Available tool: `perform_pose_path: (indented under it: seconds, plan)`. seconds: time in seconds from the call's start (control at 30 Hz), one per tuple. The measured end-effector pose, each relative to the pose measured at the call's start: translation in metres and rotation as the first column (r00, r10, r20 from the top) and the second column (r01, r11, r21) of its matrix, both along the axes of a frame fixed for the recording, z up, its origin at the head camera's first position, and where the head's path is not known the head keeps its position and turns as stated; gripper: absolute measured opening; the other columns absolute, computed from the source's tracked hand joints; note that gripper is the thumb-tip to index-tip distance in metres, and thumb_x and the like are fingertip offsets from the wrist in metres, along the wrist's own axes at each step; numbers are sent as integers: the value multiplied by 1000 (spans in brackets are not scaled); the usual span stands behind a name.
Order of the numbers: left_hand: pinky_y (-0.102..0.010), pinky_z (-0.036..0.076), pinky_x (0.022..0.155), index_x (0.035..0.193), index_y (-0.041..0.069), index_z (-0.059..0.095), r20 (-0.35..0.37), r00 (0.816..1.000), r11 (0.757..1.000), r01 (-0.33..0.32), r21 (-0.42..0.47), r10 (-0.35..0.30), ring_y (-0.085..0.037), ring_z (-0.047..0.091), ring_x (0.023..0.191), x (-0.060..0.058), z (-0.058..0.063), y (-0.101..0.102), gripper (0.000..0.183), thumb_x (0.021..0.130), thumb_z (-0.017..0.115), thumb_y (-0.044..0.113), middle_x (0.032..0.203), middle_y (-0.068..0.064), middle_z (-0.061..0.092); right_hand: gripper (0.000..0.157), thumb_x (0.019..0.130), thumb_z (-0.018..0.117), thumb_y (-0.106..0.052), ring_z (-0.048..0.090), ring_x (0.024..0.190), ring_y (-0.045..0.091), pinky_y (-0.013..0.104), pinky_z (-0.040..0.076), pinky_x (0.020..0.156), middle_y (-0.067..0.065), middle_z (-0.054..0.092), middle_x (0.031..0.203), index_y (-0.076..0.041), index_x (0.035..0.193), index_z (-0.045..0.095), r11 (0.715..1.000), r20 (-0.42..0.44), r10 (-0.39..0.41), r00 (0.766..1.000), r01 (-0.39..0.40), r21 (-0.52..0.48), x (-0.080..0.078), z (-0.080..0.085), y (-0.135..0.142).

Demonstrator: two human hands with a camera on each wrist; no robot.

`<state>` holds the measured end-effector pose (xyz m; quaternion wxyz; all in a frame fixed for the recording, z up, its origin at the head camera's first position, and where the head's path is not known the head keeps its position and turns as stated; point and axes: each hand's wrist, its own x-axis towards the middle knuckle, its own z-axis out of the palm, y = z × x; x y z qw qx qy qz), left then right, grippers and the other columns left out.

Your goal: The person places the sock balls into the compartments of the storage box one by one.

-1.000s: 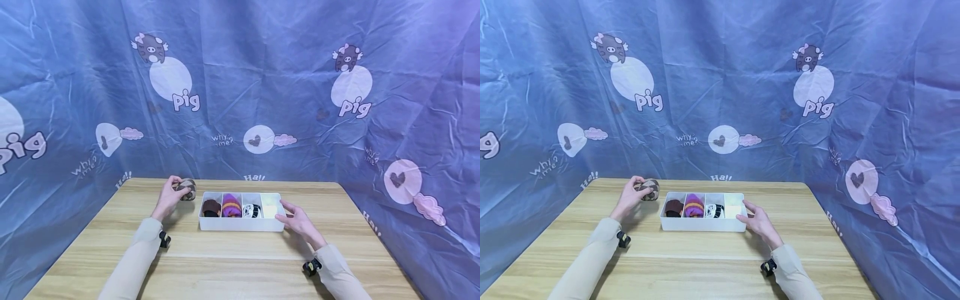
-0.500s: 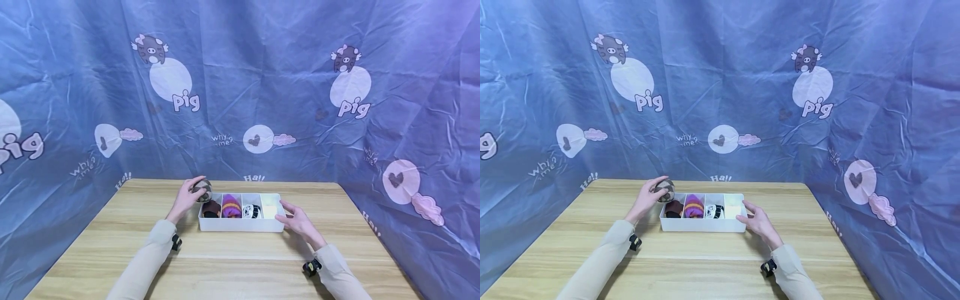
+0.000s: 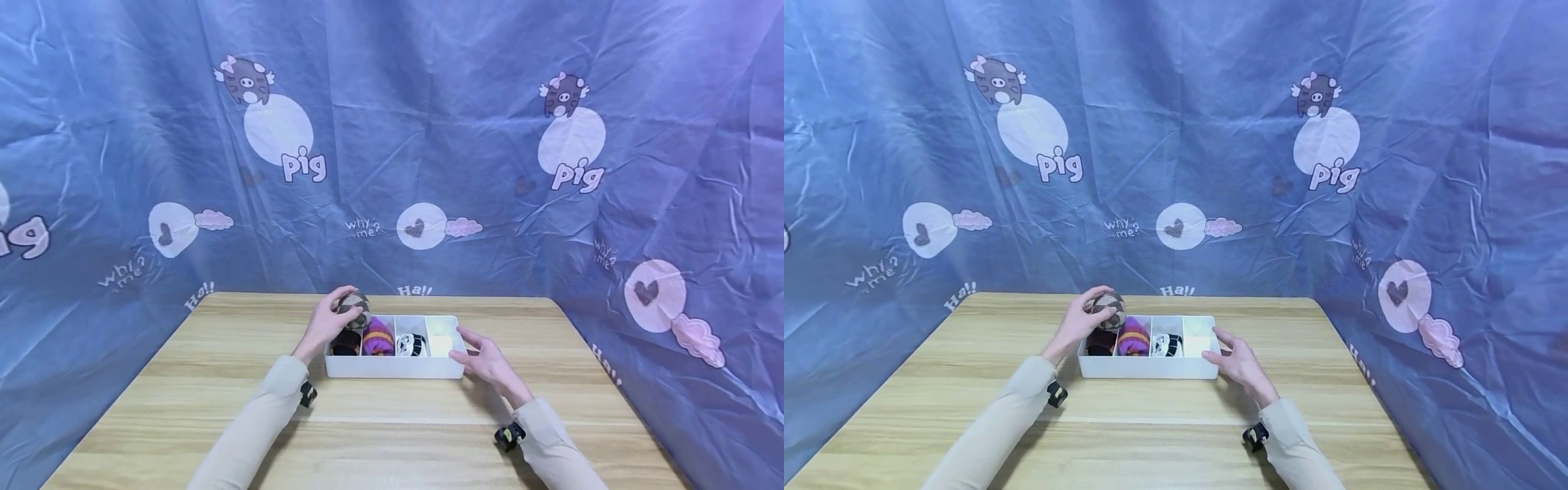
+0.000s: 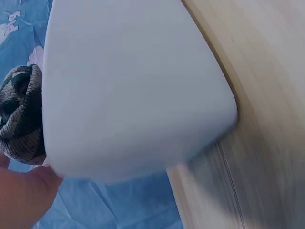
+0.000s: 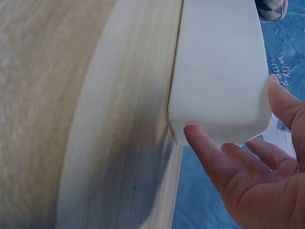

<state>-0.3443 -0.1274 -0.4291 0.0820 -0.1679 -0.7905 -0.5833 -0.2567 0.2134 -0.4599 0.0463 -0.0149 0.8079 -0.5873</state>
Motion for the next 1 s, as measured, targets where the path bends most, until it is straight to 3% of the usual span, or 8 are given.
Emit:
perform_pose_path:
  seconds: [0.17,0.43,0.57,0.7,1.0]
  plan:
    - [-34,52,84,124,20,64,31,999,999,32,10,-32,-26,61,104,2,-2,14,45,82,78,24,127,-11,57,76,91,69,-14,43,133,47,43,54,93,22,19,160,-3,153,26,1000,2,0,1000,0,-4,1,0,-1]
    - [-41,48,94,121,29,65,-1,999,997,39,-67,-39,-23,57,110,5,-4,36,47,77,82,34,122,-5,59,75,91,69,-14,43,133,47,41,54,93,21,20,160,-3,153,28,1000,2,-8,1000,8,6,0,1,-1]
    - [-41,49,93,122,29,65,15,997,995,79,-62,-79,-23,58,111,7,-3,44,51,75,84,37,124,-4,58,75,91,69,-15,43,133,47,42,54,93,22,20,160,-3,153,28,1000,6,-7,1000,7,11,1,3,-1]
    - [-39,52,91,126,24,62,20,989,988,150,-28,-149,-24,60,109,8,-3,53,59,73,87,30,126,-6,56,75,91,69,-16,43,133,47,42,53,94,22,20,160,-3,153,28,1000,9,-5,1000,5,19,1,4,-1]
    - [-43,47,98,133,26,56,-49,972,966,222,-129,-230,-23,54,119,9,-7,82,71,70,89,28,133,-2,58,74,92,68,-15,43,133,47,40,54,93,22,21,160,-4,153,28,1000,7,-8,1000,7,28,1,4,0]
